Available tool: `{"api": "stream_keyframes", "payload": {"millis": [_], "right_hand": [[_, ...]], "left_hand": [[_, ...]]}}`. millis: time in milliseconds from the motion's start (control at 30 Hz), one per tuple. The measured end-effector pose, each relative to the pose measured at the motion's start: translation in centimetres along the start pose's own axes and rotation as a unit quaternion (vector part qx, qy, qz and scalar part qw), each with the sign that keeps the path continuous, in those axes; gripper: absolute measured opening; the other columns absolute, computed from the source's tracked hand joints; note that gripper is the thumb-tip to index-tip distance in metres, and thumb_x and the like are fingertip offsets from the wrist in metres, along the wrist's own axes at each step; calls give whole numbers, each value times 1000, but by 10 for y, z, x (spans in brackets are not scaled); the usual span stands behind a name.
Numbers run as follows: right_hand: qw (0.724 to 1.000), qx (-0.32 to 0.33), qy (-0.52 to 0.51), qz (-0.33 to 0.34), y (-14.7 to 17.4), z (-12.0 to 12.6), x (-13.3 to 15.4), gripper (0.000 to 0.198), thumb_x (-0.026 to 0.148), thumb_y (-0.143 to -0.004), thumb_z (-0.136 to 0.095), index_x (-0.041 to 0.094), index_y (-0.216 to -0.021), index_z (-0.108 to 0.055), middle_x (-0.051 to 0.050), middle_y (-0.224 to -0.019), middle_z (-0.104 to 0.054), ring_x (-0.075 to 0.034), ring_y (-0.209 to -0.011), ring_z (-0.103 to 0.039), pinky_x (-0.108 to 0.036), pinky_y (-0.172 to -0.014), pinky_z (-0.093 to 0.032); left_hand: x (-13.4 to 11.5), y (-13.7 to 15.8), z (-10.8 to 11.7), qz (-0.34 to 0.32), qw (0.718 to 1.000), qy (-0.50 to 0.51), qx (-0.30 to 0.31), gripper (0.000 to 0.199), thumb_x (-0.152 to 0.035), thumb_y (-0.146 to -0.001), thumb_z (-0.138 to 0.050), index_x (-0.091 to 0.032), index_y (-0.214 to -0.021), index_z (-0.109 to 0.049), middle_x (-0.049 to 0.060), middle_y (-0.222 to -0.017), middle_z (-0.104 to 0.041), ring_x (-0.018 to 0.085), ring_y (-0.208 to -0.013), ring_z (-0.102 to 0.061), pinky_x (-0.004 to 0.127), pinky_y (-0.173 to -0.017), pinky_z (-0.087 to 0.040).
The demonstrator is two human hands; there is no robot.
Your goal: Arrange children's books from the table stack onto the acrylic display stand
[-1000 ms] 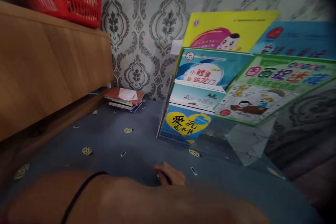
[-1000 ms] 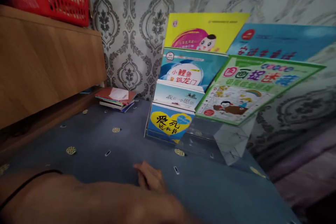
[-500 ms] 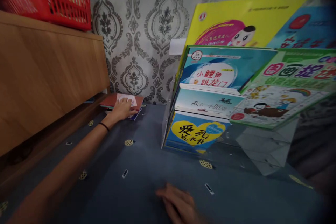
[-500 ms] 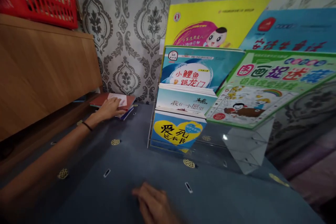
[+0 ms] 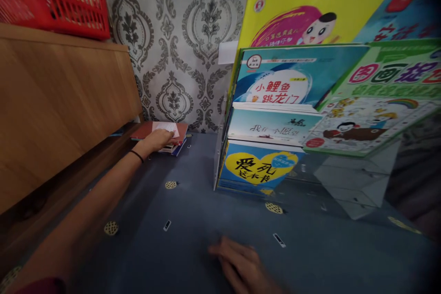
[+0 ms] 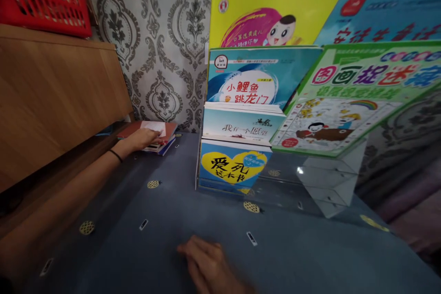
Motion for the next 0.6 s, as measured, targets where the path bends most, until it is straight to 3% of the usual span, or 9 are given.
{"api": "stream_keyframes", "payload": {"millis": [200, 333, 600], "right_hand": [[999, -28, 16, 3, 15, -21, -20, 30, 21, -102, -42, 26, -118, -67, -6, -104, -77, -17, -96, -74, -24, -86, -60], [1000, -12, 6, -2, 15, -27, -25, 29, 20, -101, -43, 25, -116, -68, -6, -104, -76, -16, -95, -74, -25, -85, -60], [998, 38, -29, -33, 8, -28, -21, 30, 12, -98, -43, 22, -111, -68, -5, -98, -76, -16, -89, -72, -26, -84, -57]], "left_hand": [[-16, 3, 7, -47, 998, -47, 20, 26, -16, -101, -39, -9, -120, -56, 19, -101, -72, 26, -96, -71, 33, -80, -50], [-25, 5, 12, -54, 996, -66, 26, 29, -9, -99, -38, -8, -123, -52, 18, -94, -72, 27, -94, -72, 34, -79, -51], [-37, 16, 15, -16, 996, -82, 26, 30, -3, -95, -38, -7, -122, -51, 20, -101, -72, 27, -100, -72, 33, -80, -54]]}}
Point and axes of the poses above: each hand's wrist, its own y-axis away from the middle knuckle, its own z-axis out of the back of the hand, x = y × z, the point moved 5 cm from there along -y, towards the middle knuckle
